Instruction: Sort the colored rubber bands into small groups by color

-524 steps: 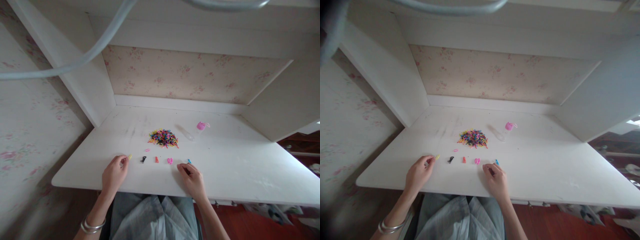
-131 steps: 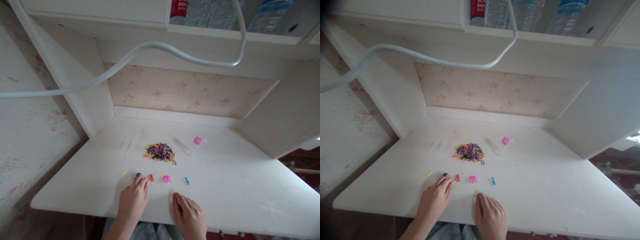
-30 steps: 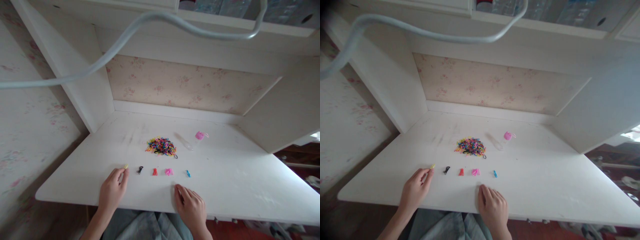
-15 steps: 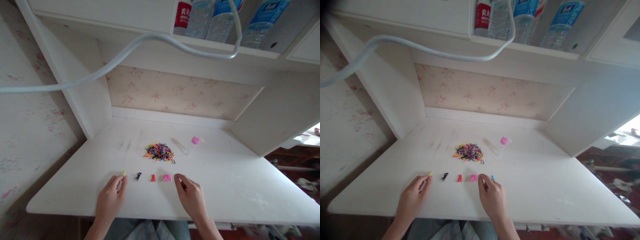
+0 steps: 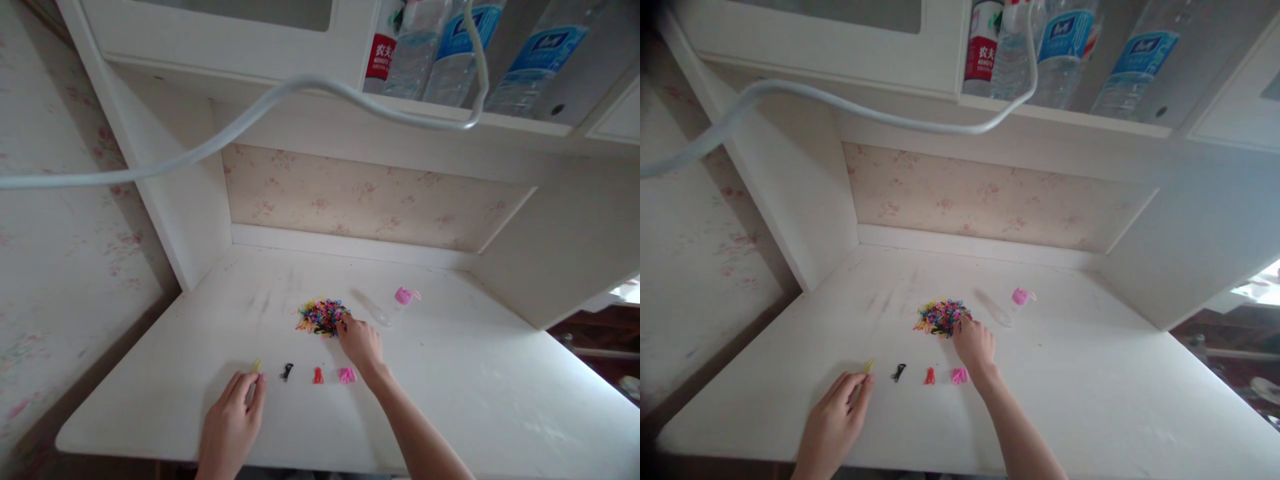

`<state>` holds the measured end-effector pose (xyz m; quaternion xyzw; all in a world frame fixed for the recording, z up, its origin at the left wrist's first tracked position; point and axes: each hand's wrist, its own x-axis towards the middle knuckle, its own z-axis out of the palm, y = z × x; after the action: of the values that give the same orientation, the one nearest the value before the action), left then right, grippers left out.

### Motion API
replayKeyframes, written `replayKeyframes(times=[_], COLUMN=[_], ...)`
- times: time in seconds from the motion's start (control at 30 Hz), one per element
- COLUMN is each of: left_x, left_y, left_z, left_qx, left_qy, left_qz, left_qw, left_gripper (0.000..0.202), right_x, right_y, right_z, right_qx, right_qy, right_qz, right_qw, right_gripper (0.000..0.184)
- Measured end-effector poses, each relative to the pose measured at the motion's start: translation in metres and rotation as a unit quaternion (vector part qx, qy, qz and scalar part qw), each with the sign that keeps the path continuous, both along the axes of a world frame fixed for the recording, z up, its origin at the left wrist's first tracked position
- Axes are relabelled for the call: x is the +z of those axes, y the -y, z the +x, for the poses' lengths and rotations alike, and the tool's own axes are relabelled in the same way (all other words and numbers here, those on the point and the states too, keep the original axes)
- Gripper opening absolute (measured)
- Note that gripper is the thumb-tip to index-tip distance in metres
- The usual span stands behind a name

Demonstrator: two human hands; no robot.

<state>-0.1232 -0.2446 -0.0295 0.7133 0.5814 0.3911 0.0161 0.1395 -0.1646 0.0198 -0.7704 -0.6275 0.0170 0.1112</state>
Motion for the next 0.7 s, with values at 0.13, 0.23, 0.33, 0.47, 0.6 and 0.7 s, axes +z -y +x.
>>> replayKeyframes(times=[0.13, 0.23, 0.33, 0.47, 0.6, 0.7], left_x=[0.000, 0.002, 0.002, 0.001, 0.002, 0.005], left_y=[0.000, 0.000, 0.001, 0.002, 0.003, 0.003], left_z=[0.000, 0.001, 0.001, 0.001, 0.001, 0.000], left_qx=[0.001, 0.003, 0.007, 0.000, -0.004, -0.004], left_qy=[0.001, -0.003, -0.005, -0.002, 0.022, 0.046], left_qz=[0.003, 0.000, -0.009, -0.022, -0.034, -0.031], left_qw=[1.000, 1.000, 1.000, 1.000, 0.999, 0.998], left_gripper=[0.024, 0.024, 0.024, 0.023, 0.022, 0.024], right_x=[-0.003, -0.005, -0.005, -0.002, -0.001, -0.011], right_y=[-0.001, -0.002, -0.002, 0.010, 0.049, 0.088], right_z=[0.004, 0.012, 0.021, 0.027, 0.028, 0.035], right_qx=[0.003, -0.002, -0.009, -0.023, -0.054, -0.107], right_qy=[-0.018, -0.074, -0.140, -0.203, -0.254, -0.289], right_qz=[0.016, 0.041, 0.063, 0.105, 0.155, 0.163], right_qw=[1.000, 0.996, 0.988, 0.973, 0.953, 0.937], right_gripper=[0.032, 0.032, 0.032, 0.034, 0.042, 0.050])
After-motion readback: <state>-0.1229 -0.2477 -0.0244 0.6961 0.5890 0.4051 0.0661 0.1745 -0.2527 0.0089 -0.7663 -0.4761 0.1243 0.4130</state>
